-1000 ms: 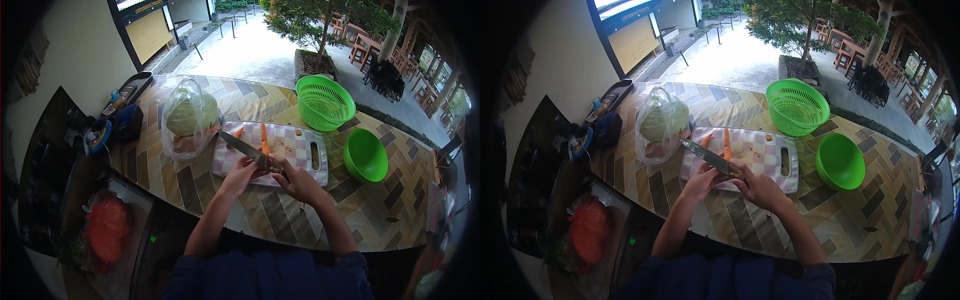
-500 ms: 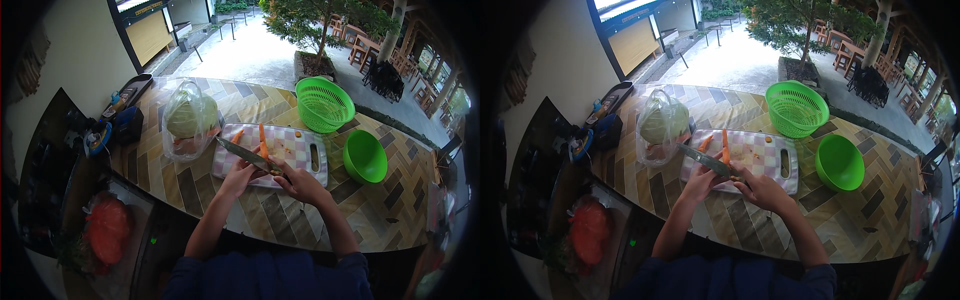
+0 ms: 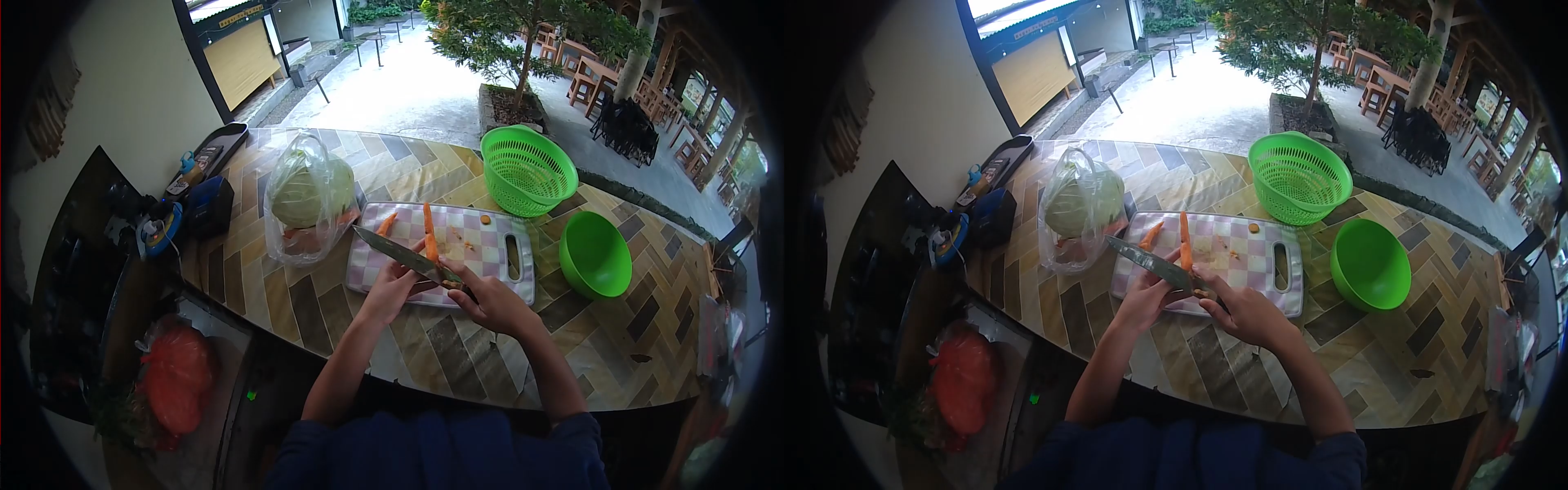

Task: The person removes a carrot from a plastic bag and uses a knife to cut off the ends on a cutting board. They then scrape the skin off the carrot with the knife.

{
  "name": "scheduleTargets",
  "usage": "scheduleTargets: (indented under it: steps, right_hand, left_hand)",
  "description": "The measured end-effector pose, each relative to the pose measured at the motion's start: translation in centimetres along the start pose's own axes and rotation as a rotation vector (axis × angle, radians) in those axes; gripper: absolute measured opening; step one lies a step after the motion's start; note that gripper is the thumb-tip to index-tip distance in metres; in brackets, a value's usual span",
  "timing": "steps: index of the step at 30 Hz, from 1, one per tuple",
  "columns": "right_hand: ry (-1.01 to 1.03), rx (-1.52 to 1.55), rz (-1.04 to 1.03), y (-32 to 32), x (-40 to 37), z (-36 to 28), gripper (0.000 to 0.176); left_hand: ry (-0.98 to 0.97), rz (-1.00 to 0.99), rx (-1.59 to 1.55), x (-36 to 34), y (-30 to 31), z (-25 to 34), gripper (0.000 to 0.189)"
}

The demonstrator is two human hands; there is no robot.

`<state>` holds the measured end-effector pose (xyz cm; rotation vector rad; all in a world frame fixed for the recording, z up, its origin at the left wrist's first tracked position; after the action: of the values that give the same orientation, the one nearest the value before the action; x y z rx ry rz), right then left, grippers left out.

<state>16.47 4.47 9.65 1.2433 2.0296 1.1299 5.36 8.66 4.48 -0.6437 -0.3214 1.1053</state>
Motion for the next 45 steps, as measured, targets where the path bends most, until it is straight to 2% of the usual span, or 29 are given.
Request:
scheduleTargets:
  steps: [12,24,27,33,39,42,45]
  right_hand:
    - [0.005,-0.085,0.041,0.5,0.0,-0.4,0.054]
    - [-0.016,-0.016,0.054,0.5,0.3,-0.1,0.047]
    - [0.007,0.09,0.064,0.2,0.4,0.1,0.048]
    - [0.0,0.09,0.018,0.3,0.2,0.0,0.051]
    - [-0.018,0.04,0.042,0.2,0.2,0.2,0.05]
    - [0.027,0.015,0.12,0.3,0.4,0.0,0.051]
    - [0.008,-0.024,0.144,0.2,0.5,0.2,0.051]
  left_hand:
    - [-0.029,-0.007,0.019,0.2,-0.4,-0.2,0.047]
    - [-0.013,0.029,0.087,0.4,0.1,-0.6,0.046]
    - [-0.007,0.023,0.055,0.4,0.3,-0.8,0.046]
    - [0.012,0.017,0.065,0.1,-0.2,-0.7,0.047]
    - [0.018,0.028,0.067,0.4,0.1,-1.3,0.036]
    - [0.01,0.015,0.016,0.5,0.3,-1.7,0.031]
    - [0.023,0.01,-0.022,0.5,0.0,-1.8,0.031]
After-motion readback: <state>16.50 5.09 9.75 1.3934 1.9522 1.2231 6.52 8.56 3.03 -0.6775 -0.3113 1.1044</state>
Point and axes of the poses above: each hand's wrist, its own x-axis towards the middle knuckle, its own y-axis out of the back of the hand, z = x × y, the point moved 10 cm from there along x, towards the middle knuckle, and after that the axes turned 8 degrees about -x, right-handed, at the moved point
